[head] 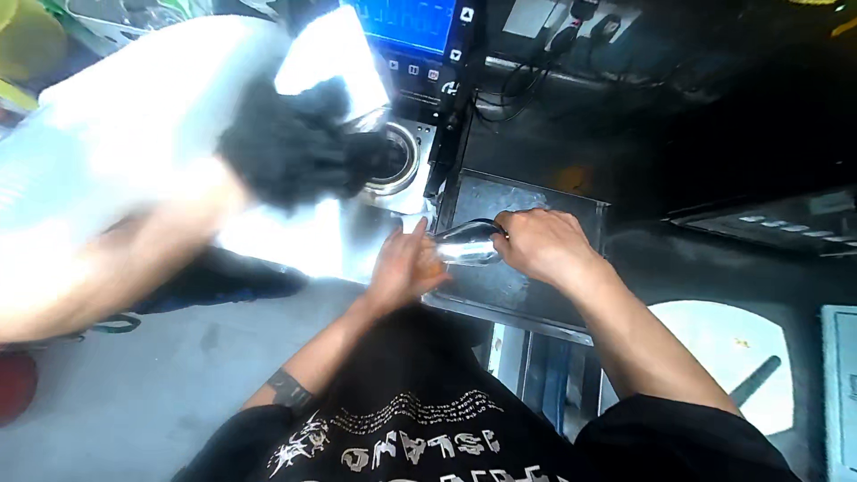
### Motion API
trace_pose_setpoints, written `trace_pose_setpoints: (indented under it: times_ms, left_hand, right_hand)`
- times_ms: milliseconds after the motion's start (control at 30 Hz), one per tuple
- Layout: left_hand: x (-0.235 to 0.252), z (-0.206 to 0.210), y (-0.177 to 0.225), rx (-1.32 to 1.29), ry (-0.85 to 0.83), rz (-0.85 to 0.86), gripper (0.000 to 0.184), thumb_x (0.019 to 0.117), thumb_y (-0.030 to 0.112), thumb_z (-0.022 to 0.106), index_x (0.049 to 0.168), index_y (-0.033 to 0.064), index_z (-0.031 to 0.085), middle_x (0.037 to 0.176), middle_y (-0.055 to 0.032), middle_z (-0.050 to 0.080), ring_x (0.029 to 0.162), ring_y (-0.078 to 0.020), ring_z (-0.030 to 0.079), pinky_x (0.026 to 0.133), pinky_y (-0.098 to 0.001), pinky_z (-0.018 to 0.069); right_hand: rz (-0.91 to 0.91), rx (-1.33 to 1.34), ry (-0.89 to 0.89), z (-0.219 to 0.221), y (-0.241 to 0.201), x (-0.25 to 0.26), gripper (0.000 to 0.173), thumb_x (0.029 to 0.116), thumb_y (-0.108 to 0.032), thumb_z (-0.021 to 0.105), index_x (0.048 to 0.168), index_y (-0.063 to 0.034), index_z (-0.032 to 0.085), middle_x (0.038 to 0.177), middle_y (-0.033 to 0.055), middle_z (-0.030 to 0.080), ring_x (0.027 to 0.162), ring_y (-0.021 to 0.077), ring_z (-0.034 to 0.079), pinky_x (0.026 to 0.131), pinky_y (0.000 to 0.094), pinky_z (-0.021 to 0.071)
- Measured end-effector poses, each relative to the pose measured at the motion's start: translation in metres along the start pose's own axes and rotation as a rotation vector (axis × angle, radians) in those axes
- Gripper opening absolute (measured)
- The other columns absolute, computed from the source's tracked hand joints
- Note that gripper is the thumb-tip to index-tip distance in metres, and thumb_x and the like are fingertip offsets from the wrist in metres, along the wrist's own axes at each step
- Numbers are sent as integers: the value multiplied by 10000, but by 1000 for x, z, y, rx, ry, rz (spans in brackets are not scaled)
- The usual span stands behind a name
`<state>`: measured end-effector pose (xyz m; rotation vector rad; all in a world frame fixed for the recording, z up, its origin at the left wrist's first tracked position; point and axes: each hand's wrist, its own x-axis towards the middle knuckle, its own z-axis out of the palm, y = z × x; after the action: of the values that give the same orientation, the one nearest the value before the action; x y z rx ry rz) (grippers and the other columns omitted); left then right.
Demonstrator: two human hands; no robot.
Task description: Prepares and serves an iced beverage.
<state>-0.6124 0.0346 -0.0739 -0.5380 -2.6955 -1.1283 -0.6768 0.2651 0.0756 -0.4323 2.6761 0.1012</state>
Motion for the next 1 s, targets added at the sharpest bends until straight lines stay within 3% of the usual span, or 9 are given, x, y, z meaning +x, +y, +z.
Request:
trace_pose_setpoints:
  times_ms: [133,333,500,600,667,733,800,900,1000]
  left_hand:
    - [-3,-4,-3,-38,-9,-11,1049,788,562,832,1568,44,358,1328,-182,640,1256,-311,601,1137,-533,434]
    - [-36,-18,-1,1,-11,-57,1036,787,647,794,1576,143,351,1407,-183,594,1295,-280,579,1085,-523,472]
    - [-70,-39,32,129,-3,-278,1031,802,682,752,1609,236,290,1533,-84,494,1426,-216,463,1184,-460,399]
    - [-93,-44,49,203,76,-446,935,883,650,681,1612,209,297,1570,-82,454,1460,-221,425,1212,-449,369]
    - [-109,-40,59,258,132,-590,926,922,617,653,1592,76,313,1565,-168,444,1460,-246,427,1209,-433,378]
    - [-125,-34,63,286,166,-753,921,947,538,654,1556,-58,306,1548,-255,431,1444,-261,447,1190,-392,398]
    - [-147,-27,74,323,159,-941,884,952,461,647,1536,-109,307,1531,-296,434,1401,-280,499,1143,-367,441]
    - [-175,-20,72,388,160,-1150,831,944,417,665,1544,-62,348,1502,-286,482,1339,-309,559,1099,-399,477]
    - [-178,-22,79,401,170,-1316,796,961,422,643,1556,-20,351,1462,-268,530,1293,-305,598,1078,-419,497]
  right_hand:
    - [-66,162,106,24,59,7,305,1030,-338,589,1198,-107,698,1086,162,724,1068,389,678,901,621,519]
    - [213,359,-143,174,175,92,436,1031,-342,580,1287,10,598,1164,307,657,1066,518,651,857,729,493]
    - [403,377,-101,267,222,185,437,978,-129,588,1377,41,525,1127,386,637,994,601,635,775,751,485]
    - [420,340,-19,282,224,240,292,990,-64,521,1202,107,629,1202,379,631,1123,578,606,865,744,449]
    - [373,353,-1,292,216,270,347,1014,-88,506,1303,65,620,1360,356,572,1297,553,517,991,765,378]
    - [286,390,-79,296,215,287,379,1025,-115,521,1366,33,595,1426,345,529,1352,548,471,1016,783,357]
    - [221,402,-139,316,204,286,356,1018,-125,526,1309,60,614,1363,366,560,1291,567,513,972,790,387]
    - [145,363,-126,353,164,295,303,1035,-102,463,1180,98,638,1143,362,654,1065,554,641,822,708,499]
    - [23,353,-284,376,132,298,292,1050,-114,460,1227,62,612,1085,316,671,993,497,679,806,635,534]
